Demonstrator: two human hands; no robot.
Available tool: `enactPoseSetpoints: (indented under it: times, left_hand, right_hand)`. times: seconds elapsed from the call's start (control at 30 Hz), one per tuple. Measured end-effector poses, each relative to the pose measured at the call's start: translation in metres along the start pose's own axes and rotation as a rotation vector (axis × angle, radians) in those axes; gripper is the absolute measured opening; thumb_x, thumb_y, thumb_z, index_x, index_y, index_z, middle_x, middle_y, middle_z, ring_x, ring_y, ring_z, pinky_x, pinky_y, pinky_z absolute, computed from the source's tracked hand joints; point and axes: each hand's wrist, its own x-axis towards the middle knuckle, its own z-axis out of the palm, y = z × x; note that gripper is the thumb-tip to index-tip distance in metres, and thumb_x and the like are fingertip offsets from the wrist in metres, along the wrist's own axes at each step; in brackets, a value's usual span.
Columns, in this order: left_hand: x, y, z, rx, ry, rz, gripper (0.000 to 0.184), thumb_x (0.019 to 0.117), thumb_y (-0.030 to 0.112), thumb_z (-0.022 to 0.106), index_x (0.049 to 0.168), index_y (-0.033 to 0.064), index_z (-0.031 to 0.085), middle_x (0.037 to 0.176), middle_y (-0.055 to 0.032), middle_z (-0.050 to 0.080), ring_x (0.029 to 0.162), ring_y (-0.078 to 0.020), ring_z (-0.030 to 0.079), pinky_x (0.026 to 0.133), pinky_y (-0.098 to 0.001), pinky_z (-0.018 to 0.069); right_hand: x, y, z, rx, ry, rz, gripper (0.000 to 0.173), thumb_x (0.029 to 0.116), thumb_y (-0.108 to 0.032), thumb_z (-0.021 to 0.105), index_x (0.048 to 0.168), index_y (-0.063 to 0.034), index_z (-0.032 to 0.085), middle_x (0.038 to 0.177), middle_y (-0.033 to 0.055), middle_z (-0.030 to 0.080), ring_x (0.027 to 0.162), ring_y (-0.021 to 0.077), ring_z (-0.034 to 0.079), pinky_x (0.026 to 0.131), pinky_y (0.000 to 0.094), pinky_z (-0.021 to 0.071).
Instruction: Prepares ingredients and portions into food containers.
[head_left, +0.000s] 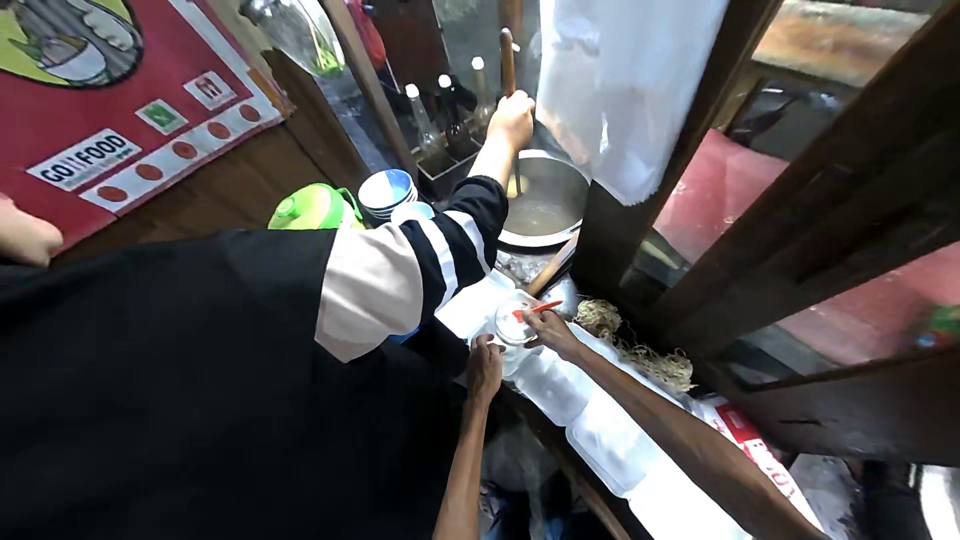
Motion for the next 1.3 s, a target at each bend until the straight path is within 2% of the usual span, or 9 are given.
enactPoseSetpoints:
  times: [0.17,0.3,0.43,0.57,0.67,0.83,1.0,1.13,1.3]
  left_hand:
    - [0.006,0.015,-0.003,0.11,0.001,-0.141,0.045,0.1117,0.028,0.038,0.131,-0.0055,0.061,0.132,-0.0277,0.062,0.13,-0.0407,0.057,0.11,-0.0523,0.0443]
    - [0.009,0.017,0.002,0.112,0.075,-0.106,0.041,0.1104,0.026,0.044,0.124,-0.0052,0.066,0.117,-0.0249,0.07,0.125,-0.0408,0.06,0.112,-0.0526,0.042]
    - [0.012,0.013,0.001,0.003,0.208,0.003,0.041,0.1092,0.025,0.046,0.125,-0.0079,0.065,0.113,-0.0246,0.071,0.11,-0.0375,0.068,0.104,-0.0519,0.0486]
    - [0.015,0.017,-0.003,-0.183,0.143,-0.124,0.055,0.1086,0.042,0.047,0.131,-0.0061,0.062,0.116,-0.0233,0.071,0.102,-0.0314,0.072,0.095,-0.0488,0.0557]
    - [0.021,0.02,-0.002,-0.394,0.071,-0.231,0.055,0.1093,0.042,0.047,0.106,-0.0075,0.068,0.09,-0.0194,0.069,0.081,-0.025,0.069,0.079,-0.0446,0.0581]
    - [0.021,0.015,-0.001,-0.534,0.12,-0.282,0.047,0.1087,0.035,0.052,0.1,-0.0076,0.069,0.087,-0.0185,0.071,0.075,-0.0218,0.071,0.073,-0.0409,0.0609]
    - [0.018,0.008,-0.003,-0.57,0.144,-0.275,0.048,0.1096,0.035,0.05,0.1,-0.0077,0.069,0.086,-0.0178,0.071,0.074,-0.0211,0.072,0.073,-0.0397,0.0618]
    - [0.019,0.008,-0.003,-0.557,0.156,-0.259,0.048,0.1094,0.035,0.05,0.099,-0.0074,0.069,0.085,-0.0175,0.071,0.074,-0.021,0.071,0.074,-0.0396,0.0616]
    - [0.017,0.011,-0.007,-0.533,0.168,-0.257,0.047,0.1098,0.034,0.05,0.101,-0.0076,0.069,0.085,-0.0173,0.071,0.074,-0.0203,0.071,0.074,-0.0387,0.0613]
  right_hand:
    - [0.022,0.013,0.007,-0.329,0.015,0.029,0.046,0.1096,-0.023,0.049,0.15,-0.0011,0.047,0.139,0.0261,0.058,0.122,0.0376,0.062,0.101,0.0519,0.0514]
    - [0.023,0.011,0.005,-0.358,0.037,0.011,0.046,0.1086,-0.022,0.051,0.148,0.0007,0.049,0.139,0.0258,0.059,0.125,0.0364,0.061,0.107,0.0495,0.0472]
    - [0.021,0.006,-0.002,-0.187,0.029,0.068,0.045,0.1095,-0.025,0.049,0.146,0.0009,0.049,0.13,0.0269,0.061,0.104,0.0348,0.068,0.088,0.049,0.0573]
    - [0.019,0.003,-0.003,-0.083,-0.006,0.064,0.043,0.11,-0.022,0.047,0.146,0.0004,0.049,0.12,0.0243,0.064,0.089,0.0286,0.069,0.077,0.0439,0.0589]
    - [0.014,0.0,0.002,-0.046,-0.024,0.061,0.043,0.1092,-0.022,0.049,0.146,0.0006,0.048,0.12,0.0244,0.063,0.09,0.0289,0.069,0.077,0.0443,0.0589]
    - [0.007,-0.005,-0.004,-0.356,0.129,-0.125,0.049,0.101,-0.034,0.062,0.139,-0.0037,0.061,0.131,0.0225,0.065,0.118,0.0352,0.063,0.103,0.0506,0.048]
    - [-0.003,-0.005,0.003,-0.415,0.29,-0.368,0.033,0.1046,-0.025,0.053,0.117,0.0015,0.068,0.088,0.0135,0.07,0.079,0.0221,0.067,0.078,0.0405,0.0542]
    - [-0.002,0.003,0.008,-0.395,0.282,-0.463,0.03,0.1047,-0.021,0.051,0.113,0.0033,0.067,0.083,0.0119,0.069,0.074,0.0191,0.067,0.074,0.037,0.0549]
    - [0.0,0.002,0.008,-0.168,0.309,-0.318,0.027,0.1047,-0.019,0.054,0.113,0.005,0.064,0.082,0.007,0.066,0.072,0.0106,0.063,0.072,0.0291,0.0531]
